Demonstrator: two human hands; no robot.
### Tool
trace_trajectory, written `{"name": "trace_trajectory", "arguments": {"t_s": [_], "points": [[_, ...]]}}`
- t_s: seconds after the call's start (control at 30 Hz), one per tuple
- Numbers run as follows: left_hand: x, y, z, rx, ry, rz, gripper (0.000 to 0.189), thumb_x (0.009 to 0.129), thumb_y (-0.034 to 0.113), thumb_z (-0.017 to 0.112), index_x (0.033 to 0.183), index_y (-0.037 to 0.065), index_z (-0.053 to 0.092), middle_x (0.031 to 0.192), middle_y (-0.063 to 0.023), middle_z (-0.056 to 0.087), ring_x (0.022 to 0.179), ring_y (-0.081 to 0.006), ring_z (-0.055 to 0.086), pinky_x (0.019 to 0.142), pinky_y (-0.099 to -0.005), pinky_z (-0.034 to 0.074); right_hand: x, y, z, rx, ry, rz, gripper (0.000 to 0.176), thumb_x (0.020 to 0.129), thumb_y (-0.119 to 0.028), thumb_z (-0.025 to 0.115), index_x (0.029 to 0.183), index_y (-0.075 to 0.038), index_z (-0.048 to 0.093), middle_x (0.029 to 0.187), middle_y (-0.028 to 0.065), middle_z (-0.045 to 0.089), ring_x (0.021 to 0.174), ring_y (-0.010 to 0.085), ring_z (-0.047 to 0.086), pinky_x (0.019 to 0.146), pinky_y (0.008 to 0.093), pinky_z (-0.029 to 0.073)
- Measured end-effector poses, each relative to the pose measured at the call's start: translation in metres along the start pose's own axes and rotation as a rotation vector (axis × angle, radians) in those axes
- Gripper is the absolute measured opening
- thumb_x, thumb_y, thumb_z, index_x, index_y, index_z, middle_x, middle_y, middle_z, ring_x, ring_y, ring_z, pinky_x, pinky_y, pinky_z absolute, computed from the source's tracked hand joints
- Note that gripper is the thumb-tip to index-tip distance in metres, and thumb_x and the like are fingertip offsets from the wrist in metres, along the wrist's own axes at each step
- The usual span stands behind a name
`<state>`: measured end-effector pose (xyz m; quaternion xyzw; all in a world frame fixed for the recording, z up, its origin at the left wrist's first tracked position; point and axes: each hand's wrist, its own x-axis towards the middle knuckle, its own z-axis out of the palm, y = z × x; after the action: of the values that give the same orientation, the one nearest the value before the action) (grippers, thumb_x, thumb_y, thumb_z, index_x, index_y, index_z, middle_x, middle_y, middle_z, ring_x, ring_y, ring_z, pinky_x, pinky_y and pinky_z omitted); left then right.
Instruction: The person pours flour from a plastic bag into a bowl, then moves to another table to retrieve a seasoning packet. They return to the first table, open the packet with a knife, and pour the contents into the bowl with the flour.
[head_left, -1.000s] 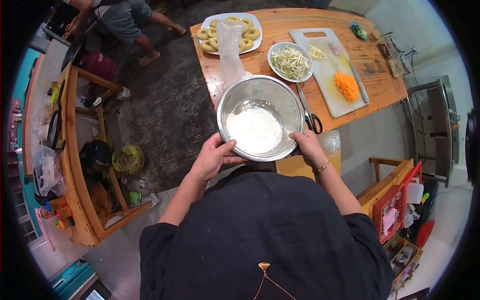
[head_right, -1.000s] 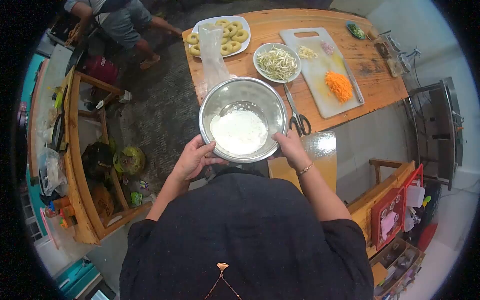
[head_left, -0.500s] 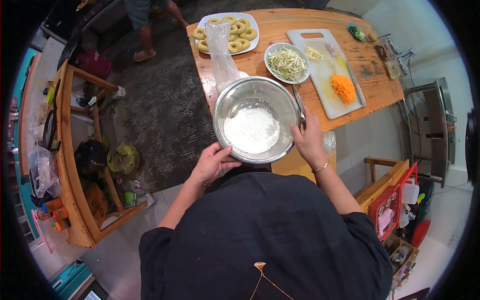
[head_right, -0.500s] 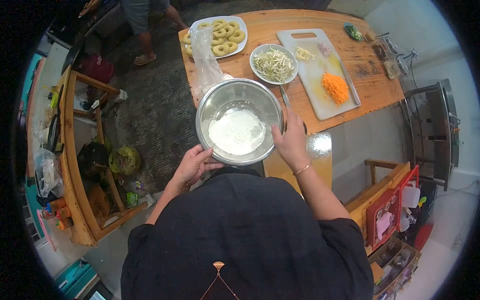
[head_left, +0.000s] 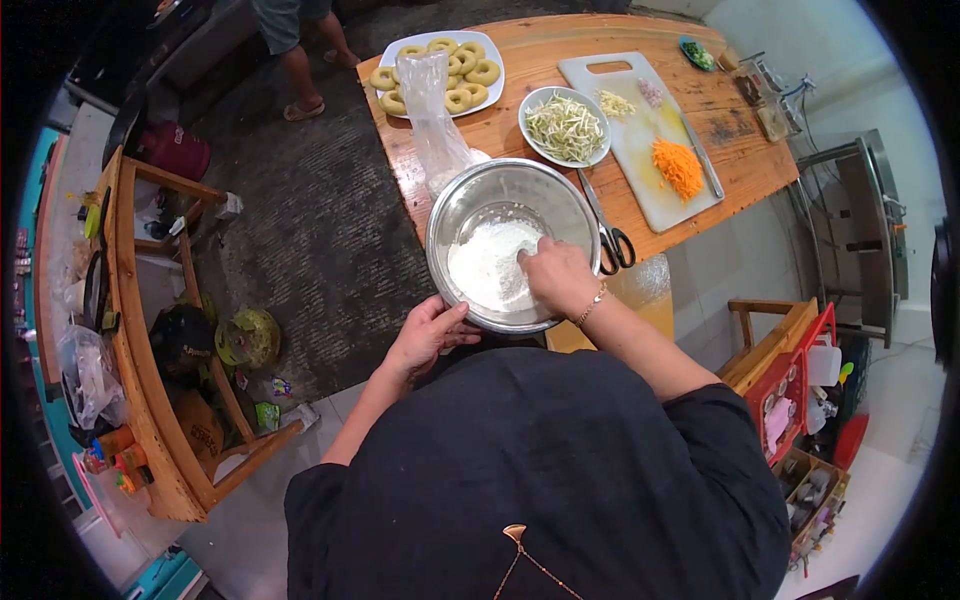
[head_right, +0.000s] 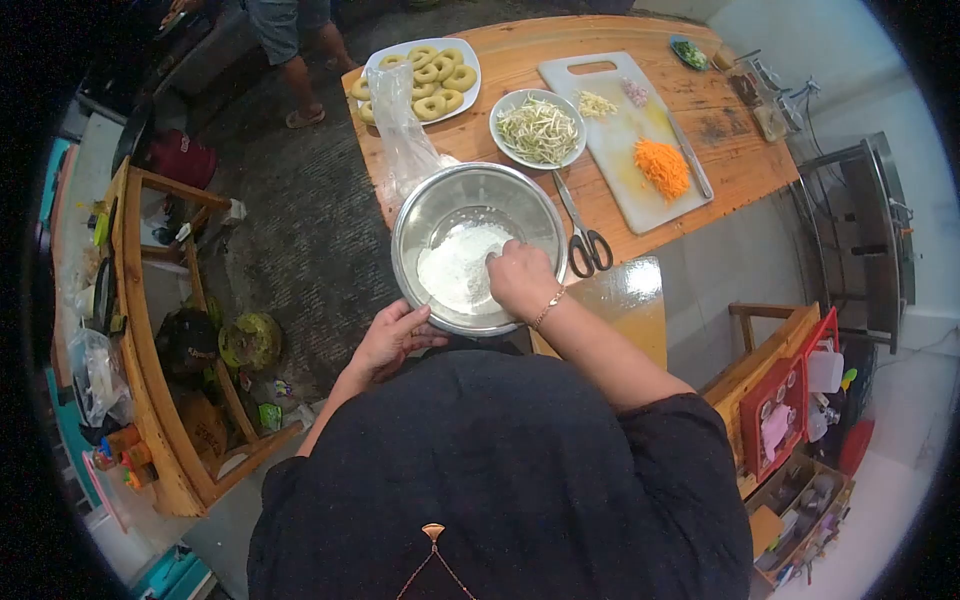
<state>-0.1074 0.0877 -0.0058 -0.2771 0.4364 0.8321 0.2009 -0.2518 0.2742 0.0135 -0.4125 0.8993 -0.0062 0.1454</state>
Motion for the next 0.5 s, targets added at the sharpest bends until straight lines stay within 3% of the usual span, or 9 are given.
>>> {"name": "trace_trajectory", "arguments": {"t_s": [0.17, 0.2, 0.33, 0.5], "points": [[0.002, 0.013, -0.012, 0.12, -0.065, -0.027, 0.033, 0.093, 0.022, 0.06, 0.113, -0.002, 0.051, 0.104, -0.0113, 0.062, 0.091, -0.0196, 0.065, 0.079, -0.0313, 0.054, 0.0, -0.011, 0.004, -0.027, -0.243, -0.05, 0.018, 0.078, -0.012, 0.058, 0.089, -0.006, 0.071, 0.097, 0.0182, 0.063, 0.091, 0.0315, 0.064, 0.077, 0.04, 0.052], [0.003, 0.016, -0.015, 0.124, -0.083, -0.041, 0.033, 0.093, 0.022, 0.06, 0.113, -0.002, 0.051, 0.104, -0.0109, 0.062, 0.091, -0.0191, 0.064, 0.078, -0.031, 0.054, 0.002, -0.012, -0.008, -0.111, -0.305, 0.015, 0.018, 0.078, -0.011, 0.058, 0.089, -0.006, 0.071, 0.101, 0.0176, 0.062, 0.094, 0.0311, 0.063, 0.079, 0.0406, 0.051], [0.01, 0.025, -0.025, 0.162, -0.163, -0.088, 0.031, 0.093, 0.022, 0.061, 0.111, -0.001, 0.053, 0.101, -0.0089, 0.062, 0.09, -0.0174, 0.063, 0.077, -0.0297, 0.053, 0.02, -0.003, -0.017, -0.024, -0.131, 0.132, 0.02, 0.08, -0.014, 0.055, 0.088, -0.003, 0.07, 0.099, 0.019, 0.063, 0.092, 0.0321, 0.064, 0.078, 0.041, 0.052], [0.019, 0.036, -0.041, 0.268, -0.248, -0.102, 0.028, 0.092, 0.023, 0.062, 0.107, -0.001, 0.055, 0.098, -0.0076, 0.061, 0.089, -0.0164, 0.063, 0.076, -0.0298, 0.054, 0.025, -0.029, -0.003, -0.003, -0.252, 0.148, 0.019, 0.079, -0.012, 0.054, 0.086, -0.004, 0.07, 0.1, 0.0193, 0.061, 0.089, 0.0324, 0.064, 0.077, 0.0416, 0.052]]}}
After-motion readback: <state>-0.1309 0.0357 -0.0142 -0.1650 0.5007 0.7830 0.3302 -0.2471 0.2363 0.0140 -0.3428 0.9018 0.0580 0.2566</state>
